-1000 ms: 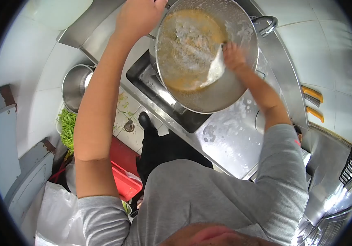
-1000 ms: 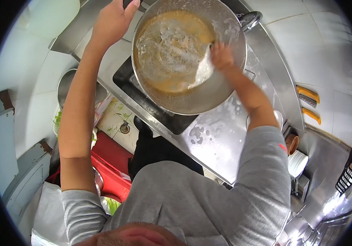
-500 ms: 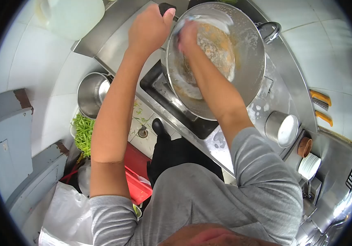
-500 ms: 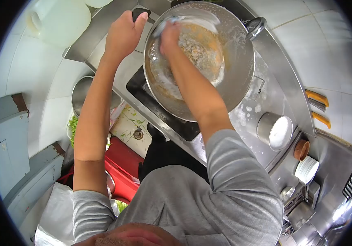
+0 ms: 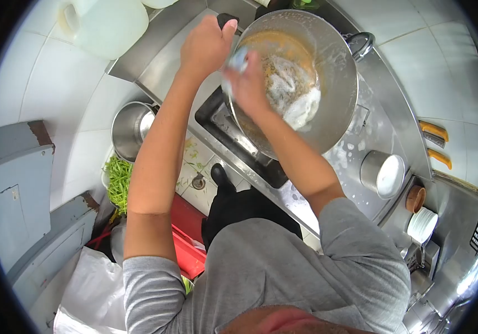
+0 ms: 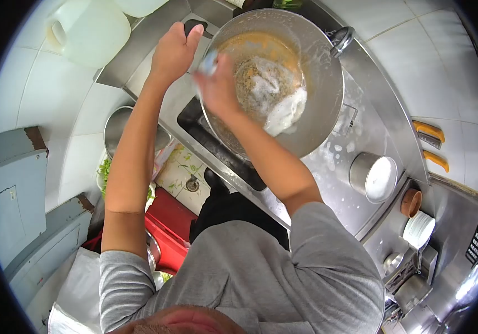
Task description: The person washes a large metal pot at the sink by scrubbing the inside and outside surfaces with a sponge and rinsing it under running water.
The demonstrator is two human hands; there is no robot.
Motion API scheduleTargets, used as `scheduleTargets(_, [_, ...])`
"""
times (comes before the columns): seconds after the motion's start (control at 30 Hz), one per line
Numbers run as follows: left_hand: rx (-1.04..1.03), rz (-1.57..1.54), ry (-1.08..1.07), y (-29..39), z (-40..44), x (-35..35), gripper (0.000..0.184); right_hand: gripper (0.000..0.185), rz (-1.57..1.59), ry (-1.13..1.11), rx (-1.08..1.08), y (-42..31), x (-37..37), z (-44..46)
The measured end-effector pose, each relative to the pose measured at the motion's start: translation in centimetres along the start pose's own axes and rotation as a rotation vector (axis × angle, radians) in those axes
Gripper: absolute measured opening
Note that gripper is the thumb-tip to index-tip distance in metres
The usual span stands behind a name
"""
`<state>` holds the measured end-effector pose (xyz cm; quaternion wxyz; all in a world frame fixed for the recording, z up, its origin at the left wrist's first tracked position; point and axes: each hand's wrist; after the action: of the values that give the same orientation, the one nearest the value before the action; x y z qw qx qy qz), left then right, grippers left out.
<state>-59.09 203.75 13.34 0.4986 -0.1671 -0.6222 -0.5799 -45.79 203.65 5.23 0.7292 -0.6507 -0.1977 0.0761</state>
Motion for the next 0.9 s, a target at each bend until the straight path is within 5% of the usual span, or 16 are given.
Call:
scheduleTargets(0.17, [-0.057,-0.014,0.050,-0.2,-0.8,-0.4,0.056,0.050,-0.275,-0.812,-0.076,2.5,11.6,-11.0])
scheduleTargets(0.23, [-0.086,-0.006,0.053,-0.8,-0.6,-0.5,0.057,0.048,-0.499,-1.126,-0.341,4.1,17.9,-10.9])
scheduleTargets(0.33, [-0.043,-0.012,0.018,-0.5,-0.6,-0.5,0.054,0.047,-0.705,-1.227,-0.171,3.8,20.9,-9.2])
scheduleTargets(0.37, [-0.021,-0.019,0.007,-0.1,-0.2,-0.4,0.052,0.048,-0.554,-1.273,-0.285,4.0,19.4,-9.2])
scheduleTargets(0.5, [-0.017,0.003,0.000,-0.1,-0.2,-0.5,0.053,0.044,-0.107,-0.499,-0.238,1.2,6.0,-8.2])
scheduleTargets(0.67, [0.001,-0.001,-0.026,-0.2,-0.1,-0.1,0.053,0.043,0.332,0.634,-0.059,-0.3,-2.0,10.4])
scheduleTargets(0.73, [-0.008,0.008,-0.020,-0.1,-0.4,-0.1,0.052,0.054,-0.025,1.175,-0.213,5.8,0.8,20.0])
scheduleTargets(0.83, [-0.016,-0.012,-0.008,-0.3,-0.2,-0.3,0.052,0.039,0.201,0.962,0.022,3.6,-1.3,15.7])
scheduleTargets(0.9, [-0.046,-0.011,0.016,-0.2,0.2,-0.5,0.053,0.037,0.315,0.724,-0.097,3.4,-0.9,12.7])
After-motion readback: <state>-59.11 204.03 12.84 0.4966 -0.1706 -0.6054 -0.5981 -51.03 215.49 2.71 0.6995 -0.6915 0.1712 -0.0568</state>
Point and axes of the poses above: each hand's wrist, its own z-axis towards the middle knuckle, its own x-axis out of the back of the hand, y = z × x, and after that the axes turned 2 degrees about -x, right-handed
